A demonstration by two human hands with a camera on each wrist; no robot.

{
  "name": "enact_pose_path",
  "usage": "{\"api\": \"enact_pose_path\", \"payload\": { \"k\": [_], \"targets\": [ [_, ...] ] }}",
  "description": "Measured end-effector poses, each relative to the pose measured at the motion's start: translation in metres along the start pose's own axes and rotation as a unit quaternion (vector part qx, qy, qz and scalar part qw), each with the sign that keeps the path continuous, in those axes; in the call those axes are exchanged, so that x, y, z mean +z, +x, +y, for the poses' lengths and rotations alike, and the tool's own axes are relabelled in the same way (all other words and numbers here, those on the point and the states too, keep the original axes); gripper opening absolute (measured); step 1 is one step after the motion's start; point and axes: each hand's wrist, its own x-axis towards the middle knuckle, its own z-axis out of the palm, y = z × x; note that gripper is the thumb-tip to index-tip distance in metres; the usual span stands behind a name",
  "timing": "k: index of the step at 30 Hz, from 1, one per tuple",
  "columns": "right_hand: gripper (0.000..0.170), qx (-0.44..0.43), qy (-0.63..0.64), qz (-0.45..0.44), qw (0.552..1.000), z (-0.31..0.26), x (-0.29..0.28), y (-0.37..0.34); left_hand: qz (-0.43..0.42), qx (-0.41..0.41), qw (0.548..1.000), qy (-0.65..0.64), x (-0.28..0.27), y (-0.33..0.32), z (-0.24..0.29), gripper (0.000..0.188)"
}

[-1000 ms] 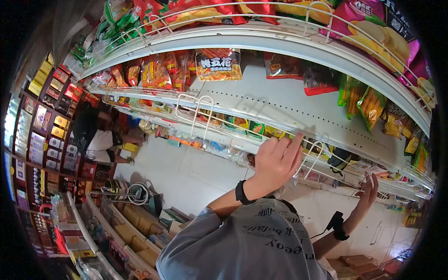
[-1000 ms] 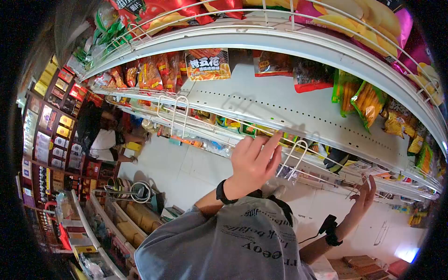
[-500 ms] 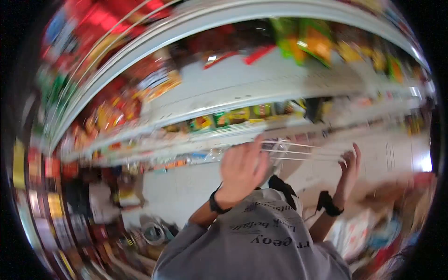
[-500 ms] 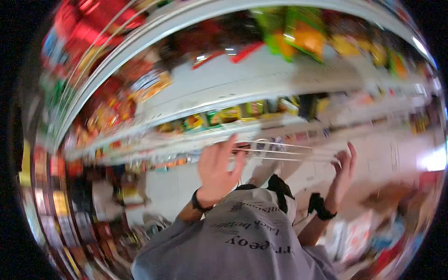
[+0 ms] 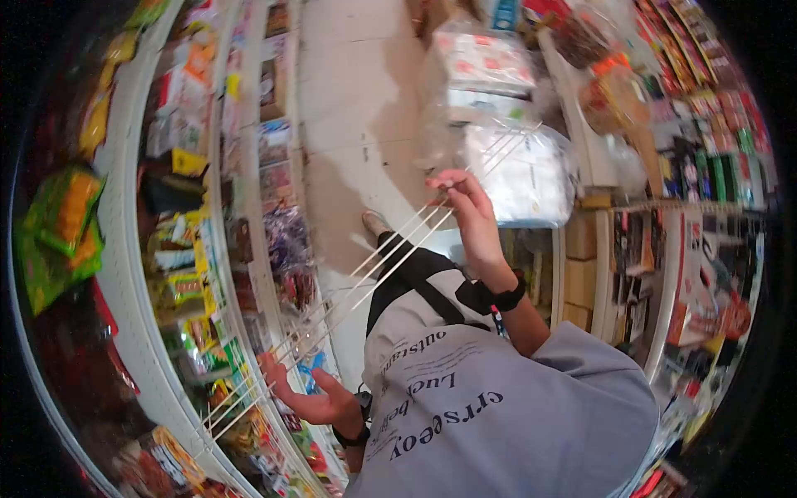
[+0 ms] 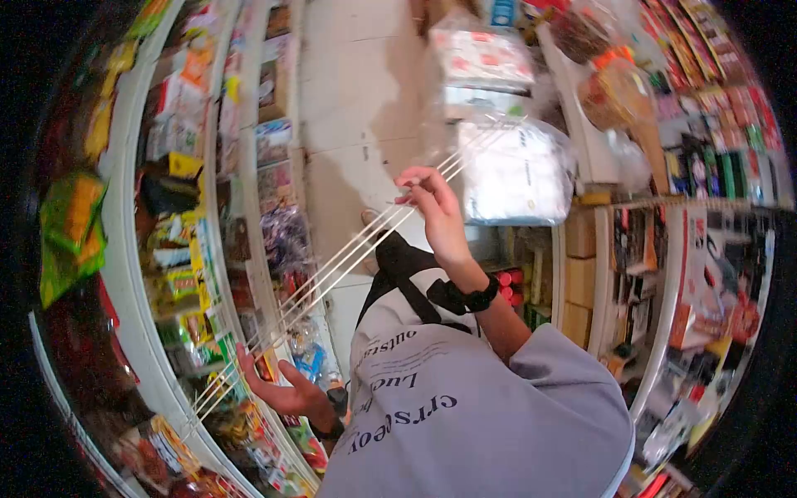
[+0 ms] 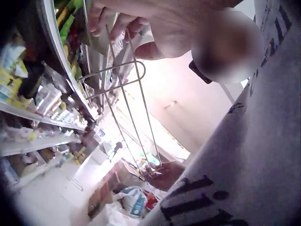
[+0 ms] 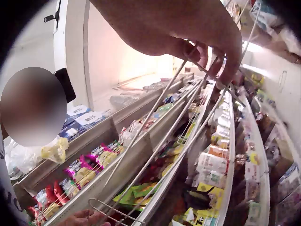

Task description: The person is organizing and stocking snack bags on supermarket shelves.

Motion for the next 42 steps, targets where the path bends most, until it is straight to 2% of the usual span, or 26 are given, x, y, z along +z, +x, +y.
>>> {"api": "enact_pose_path", "payload": {
  "k": [1,2,5,7,8,9,11,12,13,15,17,18,19,22,25,27,28,29,31,33,35,38,39,40,42],
  "targets": [
    [0.019,0.024,0.025,0.045,0.998,-0.003,-0.011,-0.008,-0.023,0.014,1.0,-0.016,0.004,-0.001,0.0,0.043],
    [0.021,0.038,0.006,0.06,0.997,-0.002,-0.027,-0.016,-0.038,0.028,0.998,-0.051,0.009,0.001,0.005,0.036],
    [0.021,0.059,0.022,0.098,0.993,-0.001,-0.067,-0.033,-0.09,0.093,0.984,-0.122,0.028,0.008,0.013,0.03],
    [0.02,0.069,-0.04,0.145,0.986,0.001,-0.087,-0.041,-0.118,0.108,0.977,-0.143,0.041,0.013,0.024,0.027],
    [0.021,0.074,-0.058,0.17,0.981,0.001,-0.097,-0.044,-0.159,0.108,0.97,-0.15,0.043,0.019,0.026,0.028],
    [0.022,0.053,-0.063,0.173,0.981,0.005,-0.111,-0.047,-0.178,0.126,0.962,-0.164,0.047,0.026,0.033,0.029],
    [0.024,0.028,0.013,0.189,0.981,-0.005,-0.119,-0.049,-0.23,0.126,0.952,-0.157,0.053,0.037,0.044,0.023],
    [0.026,0.012,0.058,0.151,0.987,0.004,-0.142,-0.046,-0.264,0.105,0.946,-0.155,0.055,0.04,0.047,0.022],
    [0.027,-0.001,0.051,0.168,0.984,-0.002,-0.142,-0.042,-0.247,0.097,0.954,-0.137,0.06,0.038,0.05,0.022],
    [0.025,-0.041,0.057,0.16,0.985,-0.006,-0.153,-0.032,-0.296,0.038,0.933,-0.201,0.07,0.032,0.051,0.025],
    [0.023,-0.028,0.018,0.146,0.989,-0.007,-0.173,-0.014,-0.292,0.014,0.937,-0.191,0.073,0.029,0.053,0.028],
    [0.023,-0.042,0.013,0.107,0.993,-0.014,-0.172,-0.006,-0.299,-0.003,0.934,-0.196,0.071,0.028,0.054,0.031],
    [0.022,-0.047,-0.01,0.092,0.995,-0.02,-0.164,0.003,-0.289,-0.012,0.939,-0.186,0.068,0.027,0.054,0.031],
    [0.023,-0.034,0.018,0.009,0.999,-0.028,-0.144,0.039,-0.271,-0.002,0.956,-0.114,0.064,0.02,0.05,0.052],
    [0.027,-0.013,0.027,-0.114,0.993,-0.022,-0.11,0.081,-0.206,-0.027,0.977,-0.052,0.066,0.003,0.041,0.056],
    [0.026,0.022,0.051,-0.159,0.986,-0.01,-0.085,0.105,-0.186,-0.037,0.982,-0.009,0.066,-0.01,0.034,0.063],
    [0.025,0.009,0.053,-0.204,0.977,-0.005,-0.066,0.115,-0.157,-0.048,0.986,0.034,0.068,-0.017,0.027,0.064],
    [0.023,0.03,0.043,-0.214,0.975,-0.005,-0.045,0.119,-0.129,-0.057,0.987,0.075,0.07,-0.023,0.02,0.066],
    [0.022,0.028,0.041,-0.273,0.961,0.001,-0.013,0.13,-0.085,-0.097,0.983,0.131,0.068,-0.03,0.009,0.063],
    [0.021,0.015,0.037,-0.301,0.953,0.005,0.029,0.13,-0.037,-0.114,0.982,0.145,0.062,-0.029,-0.002,0.061],
    [0.021,0.005,0.051,-0.343,0.938,0.014,0.067,0.129,-0.009,-0.165,0.975,0.151,0.056,-0.025,-0.014,0.056],
    [0.02,0.007,0.096,-0.394,0.914,0.031,0.128,0.126,0.046,-0.17,0.969,0.174,0.049,-0.011,-0.044,0.059],
    [0.019,0.053,0.103,-0.387,0.915,0.038,0.149,0.126,0.065,-0.186,0.96,0.201,0.045,-0.004,-0.053,0.061],
    [0.018,0.061,0.187,-0.425,0.884,0.047,0.172,0.126,0.084,-0.203,0.948,0.228,0.04,0.002,-0.062,0.064],
    [0.016,0.121,0.214,-0.432,0.868,0.067,0.211,0.125,0.105,-0.22,0.94,0.236,0.032,0.014,-0.085,0.066]
  ]
}}
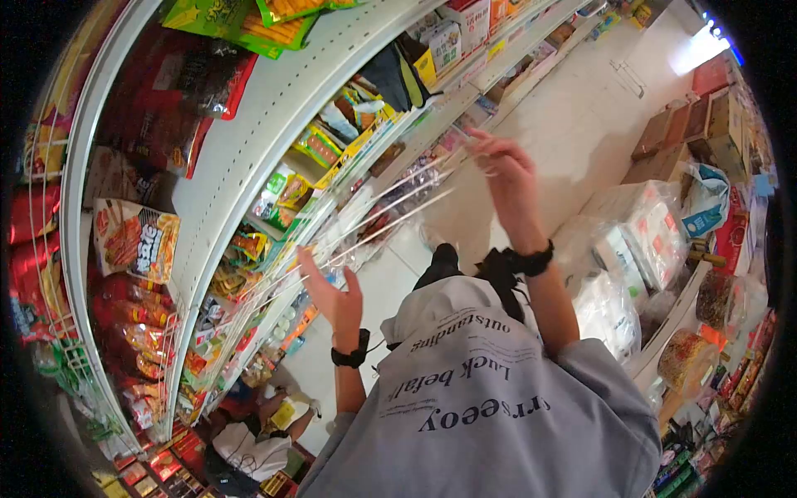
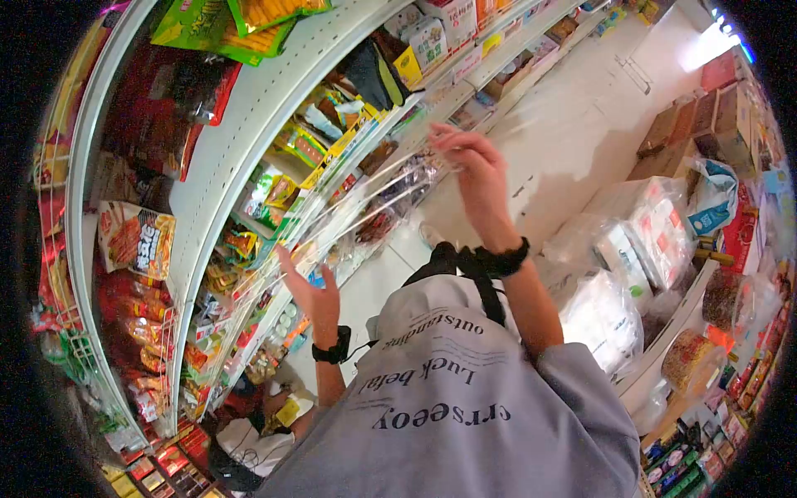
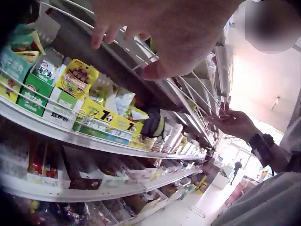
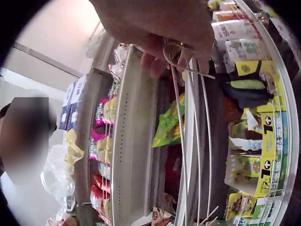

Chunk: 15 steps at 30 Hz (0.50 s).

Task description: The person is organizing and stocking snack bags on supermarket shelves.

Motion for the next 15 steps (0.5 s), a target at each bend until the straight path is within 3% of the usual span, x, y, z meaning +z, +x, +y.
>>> {"api": "enact_pose_path", "payload": {
  "k": [2,5,10,13,15],
  "targets": [
    [0.016,0.008,0.027,-0.02,0.999,0.024,0.012,0.027,0.014,-0.052,0.998,0.013,0.006,0.02,-0.02,0.072],
    [0.016,0.005,0.064,-0.073,0.995,0.056,0.032,0.066,0.064,-0.057,0.996,-0.008,0.015,0.049,-0.043,0.074],
    [0.02,0.001,0.086,-0.182,0.979,0.107,0.045,0.121,0.117,-0.006,0.993,0.033,0.032,0.089,-0.075,0.07],
    [0.021,0.069,0.016,-0.18,0.981,0.127,0.047,0.141,0.112,-0.025,0.993,0.004,0.036,0.108,-0.083,0.075],
    [0.021,0.017,-0.037,-0.221,0.974,0.138,0.051,0.153,0.11,-0.04,0.993,0.024,0.038,0.115,-0.089,0.074]
  ]
}}
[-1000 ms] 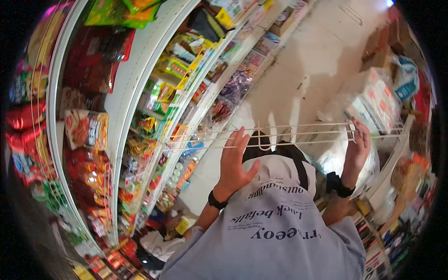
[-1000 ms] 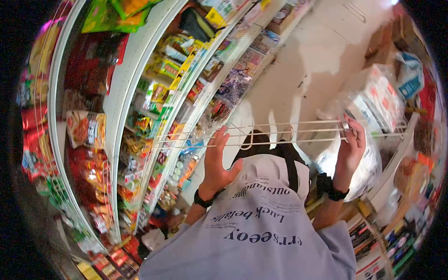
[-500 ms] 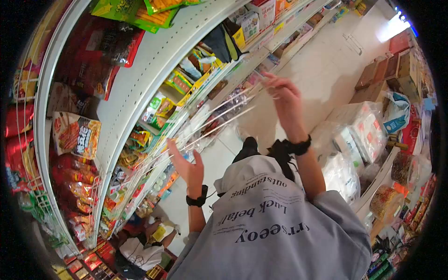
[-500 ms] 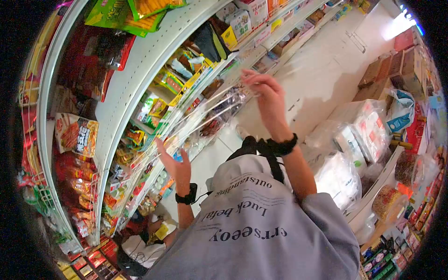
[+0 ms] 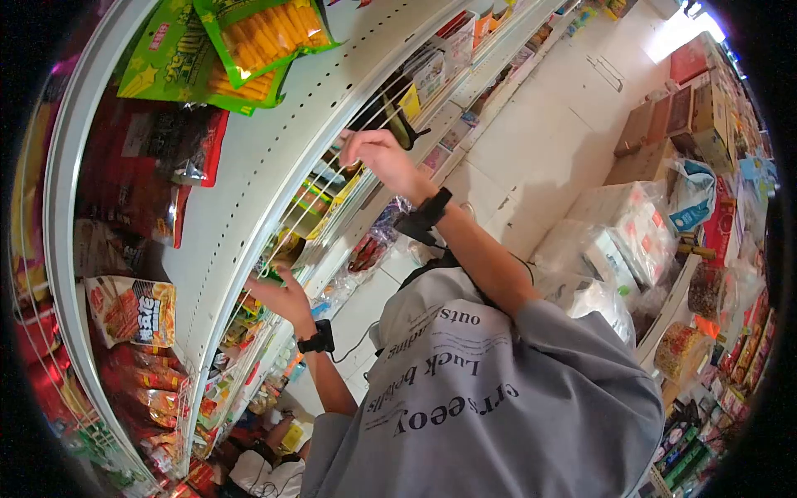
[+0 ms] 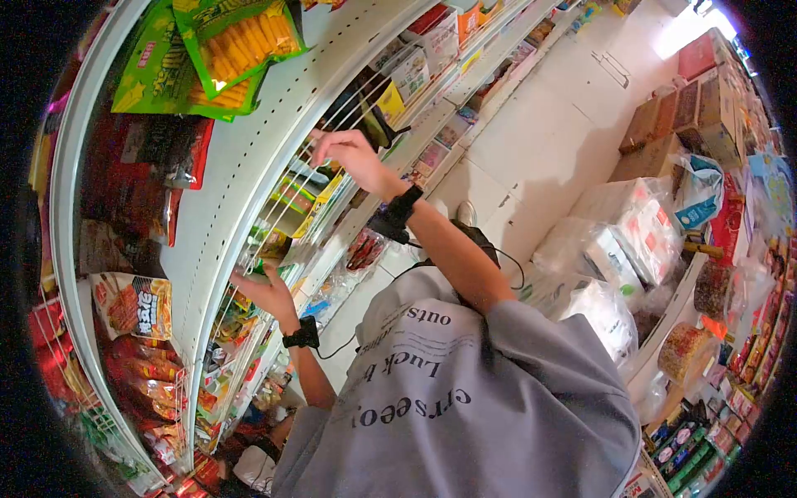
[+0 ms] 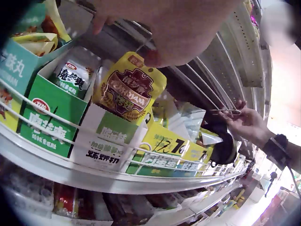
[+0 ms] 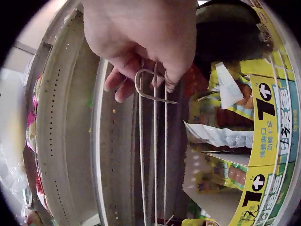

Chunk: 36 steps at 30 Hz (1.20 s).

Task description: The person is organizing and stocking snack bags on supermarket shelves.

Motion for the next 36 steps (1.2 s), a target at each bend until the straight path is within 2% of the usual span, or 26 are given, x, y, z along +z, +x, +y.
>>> {"api": "enact_pose_path", "payload": {
  "k": [2,5,6,7,8,10,11,13,14,16,17,20,21,22,24,26,28,30,31,34,36],
  "targets": [
    [0.019,0.019,-0.018,-0.007,1.0,0.003,0.007,0.008,0.019,-0.024,0.999,0.028,0.004,0.003,-0.014,0.073],
    [0.018,0.024,-0.026,-0.022,0.999,0.02,0.014,0.022,0.042,0.0,0.998,0.055,0.007,0.017,-0.024,0.066],
    [0.016,0.033,-0.038,-0.004,0.999,0.024,0.018,0.028,0.057,0.011,0.996,0.071,0.007,0.022,-0.022,0.061],
    [0.015,0.041,-0.049,0.014,0.998,0.028,0.022,0.034,0.113,0.044,0.989,0.089,0.009,0.026,-0.019,0.048],
    [0.015,0.042,-0.047,0.014,0.998,0.032,0.026,0.039,0.113,0.044,0.988,0.09,0.012,0.031,-0.02,0.048],
    [0.024,0.056,-0.126,0.124,0.983,0.035,0.035,0.047,0.088,0.003,0.993,0.081,0.011,0.037,-0.026,0.036],
    [0.024,0.058,-0.124,0.121,0.983,0.034,0.035,0.05,0.09,0.0,0.992,0.084,0.013,0.039,-0.03,0.036],
    [0.035,0.112,-0.084,0.116,0.983,0.028,0.035,0.06,0.046,0.004,0.999,-0.004,0.014,0.046,-0.032,0.03],
    [0.035,0.111,-0.083,0.111,0.984,0.026,0.039,0.062,0.05,0.004,0.999,-0.003,0.015,0.048,-0.032,0.03],
    [0.037,0.133,0.153,0.198,0.959,0.027,0.044,0.06,0.06,-0.035,0.997,-0.015,0.013,0.045,-0.025,0.029],
    [0.035,0.144,0.236,0.185,0.943,0.028,0.04,0.059,0.032,-0.082,0.996,-0.005,0.011,0.044,-0.023,0.038],
    [0.033,0.142,0.268,0.217,0.928,0.023,0.038,0.054,0.037,-0.075,0.996,-0.025,0.014,0.04,-0.019,0.036],
    [0.031,0.139,0.264,0.196,0.934,0.03,0.032,0.054,0.052,-0.058,0.996,-0.031,0.015,0.039,-0.021,0.034],
    [0.03,0.162,0.24,0.236,0.927,0.027,0.034,0.053,0.06,-0.065,0.996,-0.024,0.016,0.038,-0.022,0.034],
    [0.028,0.16,0.241,0.225,0.931,0.028,0.032,0.051,0.057,-0.123,0.989,-0.055,0.018,0.037,-0.021,0.031],
    [0.027,0.159,0.25,0.214,0.931,0.036,0.024,0.052,0.072,-0.144,0.985,-0.066,0.02,0.036,-0.02,0.029],
    [0.029,0.196,0.25,0.226,0.921,0.016,0.031,0.049,0.06,-0.162,0.982,-0.074,0.025,0.033,-0.032,0.028],
    [0.03,0.192,0.196,0.175,0.945,0.016,0.027,0.046,0.077,-0.172,0.978,-0.084,0.032,0.029,-0.038,0.029],
    [0.03,0.196,0.175,0.177,0.948,0.018,0.026,0.046,0.105,-0.185,0.972,-0.104,0.036,0.028,-0.037,0.028],
    [0.029,0.192,0.205,0.16,0.946,0.018,0.022,0.04,0.149,-0.211,0.956,-0.141,0.048,0.024,-0.046,0.026],
    [0.025,0.206,0.237,0.184,0.931,0.013,0.01,0.039,0.106,-0.256,0.951,-0.135,0.052,0.023,-0.059,0.022]
  ]
}}
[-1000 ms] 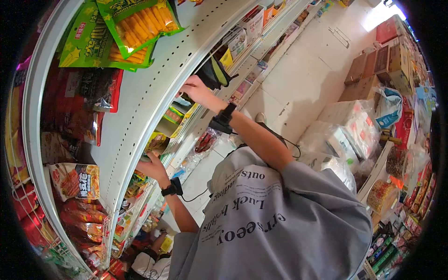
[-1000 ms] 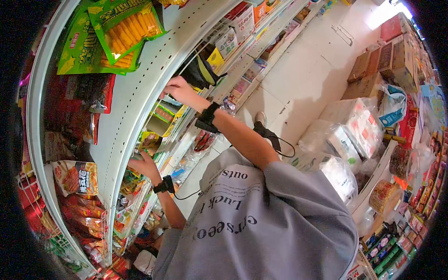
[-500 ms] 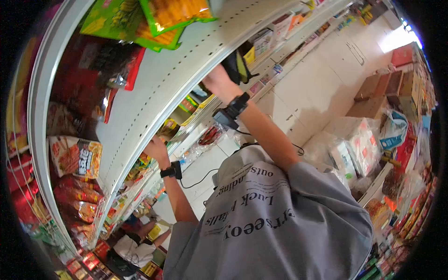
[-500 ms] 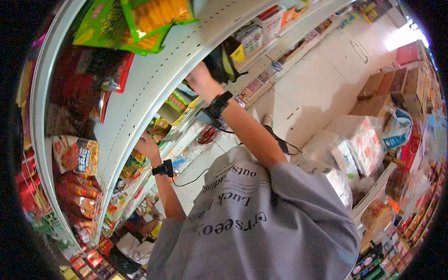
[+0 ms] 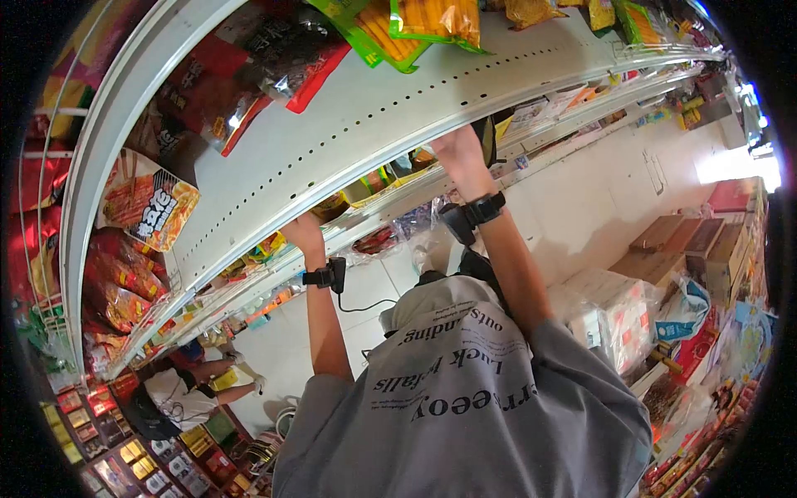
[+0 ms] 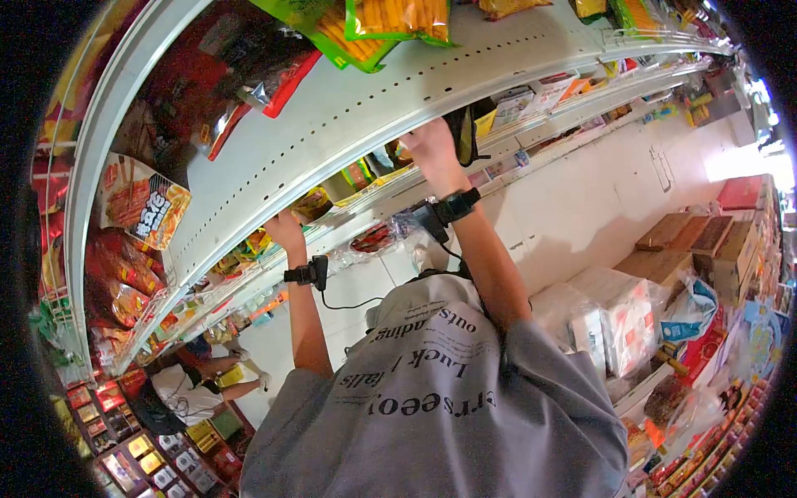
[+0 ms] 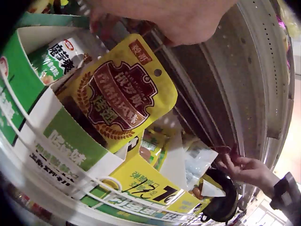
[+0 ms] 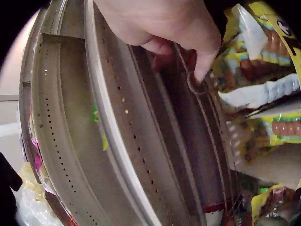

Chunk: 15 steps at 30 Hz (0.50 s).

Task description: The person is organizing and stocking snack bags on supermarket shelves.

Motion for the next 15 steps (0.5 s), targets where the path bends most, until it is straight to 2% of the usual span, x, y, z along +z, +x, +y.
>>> {"api": "enact_pose_path", "payload": {
  "k": [2,3,4,6,7,8,10,11,13,14,15],
  "targets": [
    [0.02,-0.055,-0.063,0.02,0.996,-0.005,-0.012,0.005,0.026,0.022,0.999,-0.035,0.004,-0.007,0.01,0.02],
    [0.02,-0.067,-0.097,0.064,0.991,-0.007,-0.008,0.003,0.047,0.048,0.995,-0.069,0.006,-0.007,0.016,0.018],
    [0.02,-0.065,-0.097,0.058,0.991,-0.009,-0.01,0.002,0.053,0.049,0.995,-0.069,0.009,-0.006,0.011,0.018],
    [0.024,-0.08,-0.165,0.124,0.975,-0.011,-0.014,-0.005,0.098,0.014,0.967,-0.233,0.018,-0.003,0.003,0.012],
    [0.026,-0.099,-0.19,0.122,0.969,-0.018,0.009,-0.024,0.074,-0.124,0.941,-0.305,0.011,-0.005,0.01,0.01],
    [0.026,-0.092,-0.202,0.126,0.967,-0.022,0.016,-0.032,0.079,-0.123,0.94,-0.307,0.01,-0.005,0.021,0.01],
    [0.023,-0.062,-0.234,0.068,0.968,-0.025,-0.004,-0.043,0.14,-0.068,0.941,-0.301,0.009,-0.009,0.034,0.022],
    [0.023,-0.061,-0.235,0.066,0.968,-0.026,-0.011,-0.05,0.143,-0.079,0.955,-0.249,0.009,-0.008,0.029,0.024],
    [0.015,-0.047,-0.342,0.044,0.938,-0.029,-0.01,-0.071,0.157,-0.085,0.951,-0.252,0.009,-0.011,0.04,0.025],
    [0.015,-0.047,-0.342,0.041,0.938,-0.031,-0.011,-0.082,0.169,-0.09,0.948,-0.254,0.009,-0.012,0.044,0.026],
    [0.014,-0.053,-0.388,0.03,0.92,-0.033,-0.014,-0.093,0.171,-0.09,0.948,-0.255,0.009,-0.013,0.039,0.026]
  ]
}}
